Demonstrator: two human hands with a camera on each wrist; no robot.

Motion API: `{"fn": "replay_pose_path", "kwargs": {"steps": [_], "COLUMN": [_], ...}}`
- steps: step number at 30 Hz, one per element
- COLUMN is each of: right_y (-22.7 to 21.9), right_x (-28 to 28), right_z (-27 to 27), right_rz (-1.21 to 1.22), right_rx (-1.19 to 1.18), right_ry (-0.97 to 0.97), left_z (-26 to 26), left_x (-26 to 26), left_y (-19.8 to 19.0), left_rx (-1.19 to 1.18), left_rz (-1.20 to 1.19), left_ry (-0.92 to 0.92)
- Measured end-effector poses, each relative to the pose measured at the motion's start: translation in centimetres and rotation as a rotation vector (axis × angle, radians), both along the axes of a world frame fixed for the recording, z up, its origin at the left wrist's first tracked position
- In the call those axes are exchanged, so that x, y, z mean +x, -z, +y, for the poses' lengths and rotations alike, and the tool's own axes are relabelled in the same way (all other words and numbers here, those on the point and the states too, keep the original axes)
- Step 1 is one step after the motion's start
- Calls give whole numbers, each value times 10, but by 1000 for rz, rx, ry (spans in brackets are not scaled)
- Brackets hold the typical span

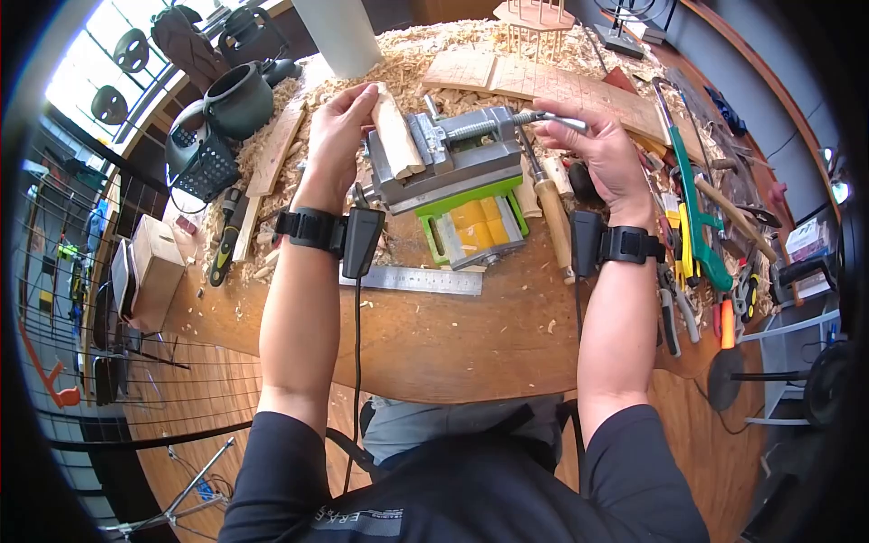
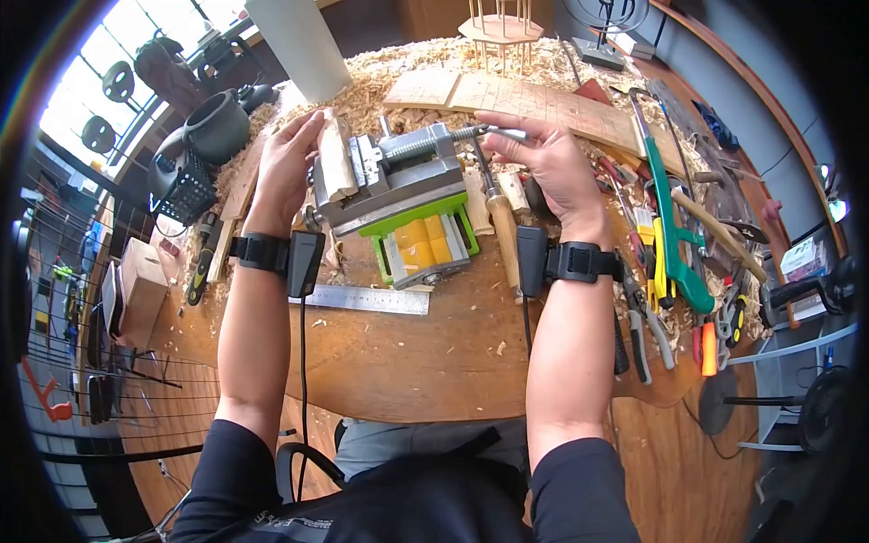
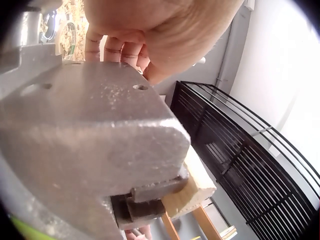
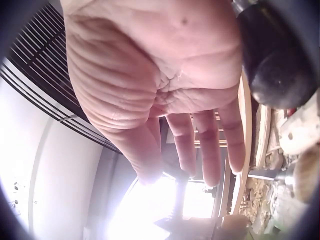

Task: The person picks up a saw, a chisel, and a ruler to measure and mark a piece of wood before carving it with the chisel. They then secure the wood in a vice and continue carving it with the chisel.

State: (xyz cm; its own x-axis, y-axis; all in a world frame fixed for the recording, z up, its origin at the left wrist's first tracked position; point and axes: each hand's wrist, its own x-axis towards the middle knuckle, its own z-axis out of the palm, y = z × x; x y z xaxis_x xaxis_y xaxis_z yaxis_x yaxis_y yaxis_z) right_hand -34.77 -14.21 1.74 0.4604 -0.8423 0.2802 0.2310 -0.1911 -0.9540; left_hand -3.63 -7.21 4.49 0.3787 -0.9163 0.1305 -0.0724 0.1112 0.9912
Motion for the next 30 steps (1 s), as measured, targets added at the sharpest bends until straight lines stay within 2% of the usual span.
{"fn": "replay_pose_path", "kwargs": {"steps": [2, 7, 9, 10, 11, 13, 14, 17, 22, 25, 30], "right_y": [-5, -9, -15, -12, -10, -10, -10, -3, 13, 11, 0], "right_x": [-5, -16, -20, -21, -18, -7, 0, 11, 29, 31, 28], "right_z": [6, 15, 18, 12, 9, 8, 11, 3, -7, -4, 4], "right_rz": [112, 65, 186, 301, 303, 240, 291, 287, 192, 55, -72], "right_rx": [8, 65, 117, 97, 95, 211, 138, 87, 145, 160, 129], "right_ry": [-37, -184, -220, -199, -203, -46, 20, 50, 216, 146, 168], "left_z": [-1, -2, -2, -2, -1, -3, -5, -8, -10, -10, -7], "left_x": [0, -3, -5, -6, -7, -4, -5, -5, 1, 0, -7], "left_y": [1, 0, -1, -2, -2, -1, 0, 1, 2, 4, 1], "left_rx": [-18, -29, -35, -39, -43, -52, -62, -68, 7, 6, -11], "left_rz": [6, 40, 51, 60, 68, 78, 65, 47, 20, 49, 111], "left_ry": [-12, -20, -21, -18, -15, -16, -10, -11, 24, 40, 14]}}
